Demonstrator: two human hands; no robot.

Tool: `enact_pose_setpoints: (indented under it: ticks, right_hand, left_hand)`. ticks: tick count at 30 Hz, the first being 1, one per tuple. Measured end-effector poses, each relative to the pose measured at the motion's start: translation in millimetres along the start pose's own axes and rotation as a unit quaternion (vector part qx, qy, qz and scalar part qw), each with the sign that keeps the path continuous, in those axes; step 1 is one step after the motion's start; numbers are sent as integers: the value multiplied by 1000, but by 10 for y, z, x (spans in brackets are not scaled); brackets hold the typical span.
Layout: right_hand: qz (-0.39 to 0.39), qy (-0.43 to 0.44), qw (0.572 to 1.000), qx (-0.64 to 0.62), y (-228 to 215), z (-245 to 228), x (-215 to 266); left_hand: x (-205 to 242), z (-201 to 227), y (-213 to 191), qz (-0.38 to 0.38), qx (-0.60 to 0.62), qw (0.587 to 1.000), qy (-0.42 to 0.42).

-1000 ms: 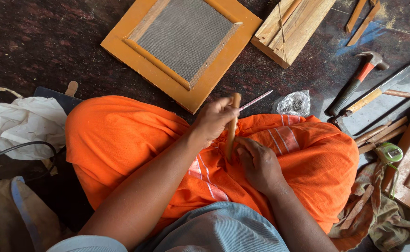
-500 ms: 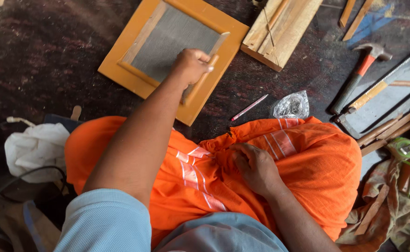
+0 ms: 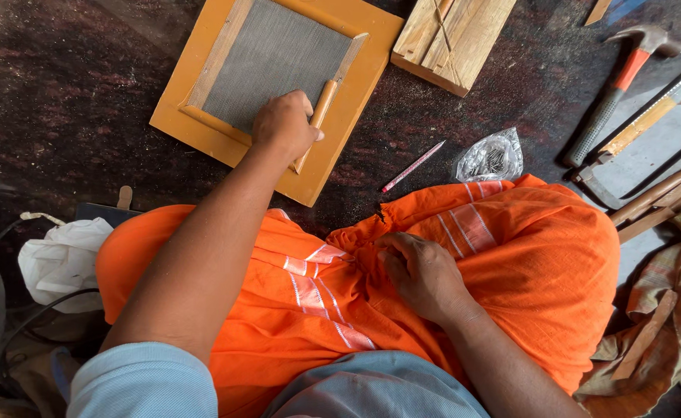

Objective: The person assembles a wooden frame with a mesh screen by hammering nails into the frame, sawing wooden strips to size, and fitting them into the frame. The person uses a hammer, saw, and nails to complete the assembly.

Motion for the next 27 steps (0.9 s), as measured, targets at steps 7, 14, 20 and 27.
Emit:
enact_pose_setpoints:
  ticks: [7, 14, 20, 27]
  right_hand:
    - [-2, 8, 1000, 3, -11, 2, -11]
    - [6, 2, 1000, 18, 15, -2, -20]
    - [6, 3, 1000, 16, 5, -7, -21]
    - [6, -4, 1000, 10, 5, -2, -19]
  left_hand:
    - [-68, -12, 12, -13, 21, 1000, -13]
    - [-25, -51, 11, -5, 38, 999, -16]
    - [-20, -39, 33, -27, 48, 998, -16]
    - [-6, -25, 21, -25, 33, 999, -11]
Point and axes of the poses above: each hand's wrist, its own x-axis away from the middle knuckle, its own y-axis out of the palm, z = x × y, the point moved 7 cm from there along -x, towards the middle knuckle, and after that the axes turned 2 degrees about -x, right-handed, at the moved point
